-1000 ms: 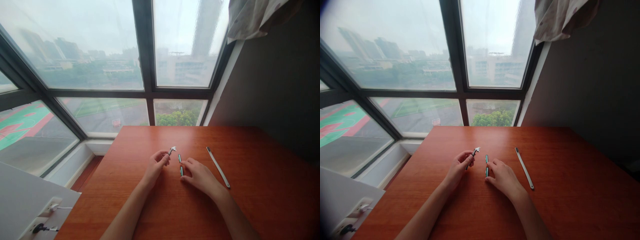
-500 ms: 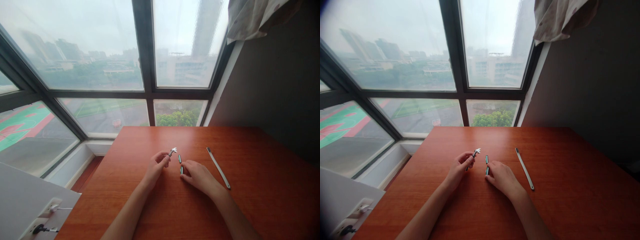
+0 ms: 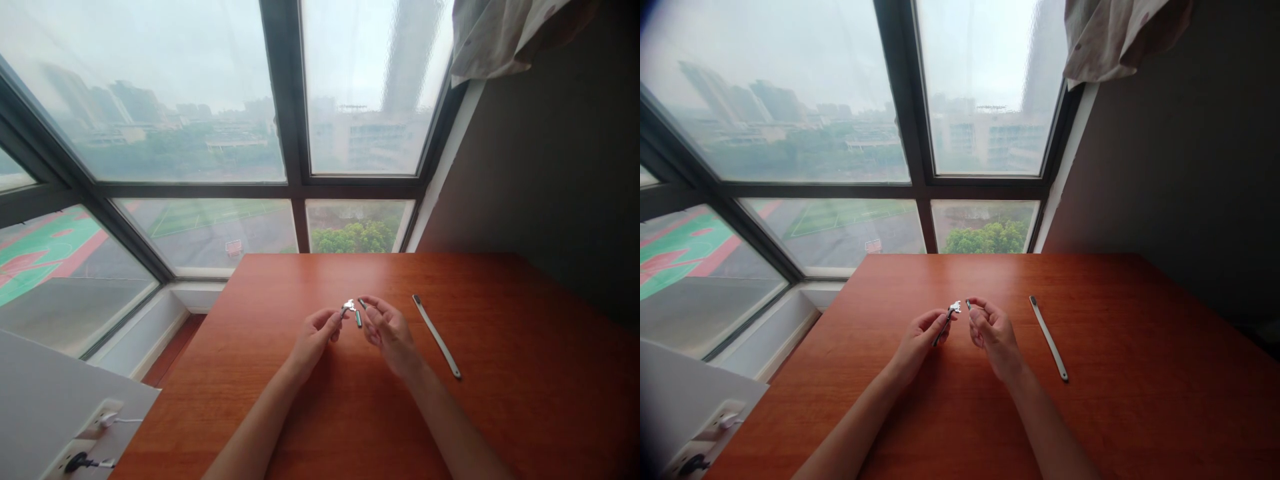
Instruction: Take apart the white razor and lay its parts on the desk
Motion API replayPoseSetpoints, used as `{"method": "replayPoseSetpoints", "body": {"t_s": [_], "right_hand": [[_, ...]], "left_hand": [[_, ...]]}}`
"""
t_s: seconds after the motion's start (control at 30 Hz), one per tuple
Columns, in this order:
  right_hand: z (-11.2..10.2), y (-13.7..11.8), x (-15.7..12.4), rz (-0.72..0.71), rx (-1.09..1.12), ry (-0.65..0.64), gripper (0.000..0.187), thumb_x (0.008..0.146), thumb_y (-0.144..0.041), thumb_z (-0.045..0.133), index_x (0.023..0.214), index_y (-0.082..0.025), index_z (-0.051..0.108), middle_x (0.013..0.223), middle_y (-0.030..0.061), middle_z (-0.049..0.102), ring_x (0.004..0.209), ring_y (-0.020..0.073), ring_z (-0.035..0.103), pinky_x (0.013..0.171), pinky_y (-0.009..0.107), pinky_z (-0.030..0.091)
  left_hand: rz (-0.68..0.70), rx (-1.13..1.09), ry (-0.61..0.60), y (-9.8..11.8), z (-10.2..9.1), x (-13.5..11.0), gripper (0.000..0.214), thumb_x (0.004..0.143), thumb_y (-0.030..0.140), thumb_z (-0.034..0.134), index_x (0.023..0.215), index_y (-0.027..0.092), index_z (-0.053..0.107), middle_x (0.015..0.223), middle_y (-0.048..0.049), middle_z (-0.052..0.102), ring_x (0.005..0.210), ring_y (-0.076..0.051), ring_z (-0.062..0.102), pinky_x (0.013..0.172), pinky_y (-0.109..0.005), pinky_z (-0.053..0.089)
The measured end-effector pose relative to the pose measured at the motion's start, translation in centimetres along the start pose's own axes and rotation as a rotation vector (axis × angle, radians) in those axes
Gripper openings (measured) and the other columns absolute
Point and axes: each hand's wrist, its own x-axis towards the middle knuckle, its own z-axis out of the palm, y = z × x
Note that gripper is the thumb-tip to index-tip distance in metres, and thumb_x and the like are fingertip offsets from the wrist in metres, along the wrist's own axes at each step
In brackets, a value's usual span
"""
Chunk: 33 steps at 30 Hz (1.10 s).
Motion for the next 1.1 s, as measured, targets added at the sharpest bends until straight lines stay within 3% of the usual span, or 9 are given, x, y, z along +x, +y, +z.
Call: {"method": "replayPoseSetpoints", "body": {"t_s": [0.13, 0.37, 1.1], "right_hand": [[0.4, 0.9, -0.5, -0.002, 0.136, -0.027, 0.038, 0.079, -0.04, 0.067, 0.107, -0.017, 0.056, 0.052, -0.0095, 0.037, 0.043, 0.0046, 0.022, 0.041, 0.019, 0.02], [-0.4, 1.4, -0.9, -0.03, 0.126, 0.009, 0.042, 0.078, -0.039, 0.069, 0.113, -0.017, 0.058, 0.054, -0.0079, 0.039, 0.045, 0.0058, 0.025, 0.042, 0.019, 0.022], [-1.5, -0.2, -1.1, -0.055, -0.201, -0.021, 0.04, 0.072, -0.038, 0.073, 0.105, -0.017, 0.064, 0.056, -0.0061, 0.044, 0.047, 0.0071, 0.035, 0.043, 0.021, 0.026]], "left_hand": [[-0.011, 0.006, -0.044, 0.3, 0.3, -0.3, 0.039, 0.081, 0.048, 0.061, 0.093, 0.012, 0.069, 0.063, 0.0001, 0.05, 0.056, -0.01, 0.044, 0.052, -0.022, 0.032], [-0.021, 0.012, -0.071, 0.5, 0.7, -0.5, 0.038, 0.08, 0.048, 0.061, 0.091, 0.012, 0.069, 0.069, -0.0024, 0.056, 0.057, -0.011, 0.046, 0.052, -0.022, 0.034], [0.028, 0.116, -0.116, 0.5, 0.1, -0.5, 0.038, 0.082, 0.048, 0.058, 0.091, 0.013, 0.072, 0.064, -0.0012, 0.052, 0.058, -0.011, 0.042, 0.052, -0.021, 0.032]]}}
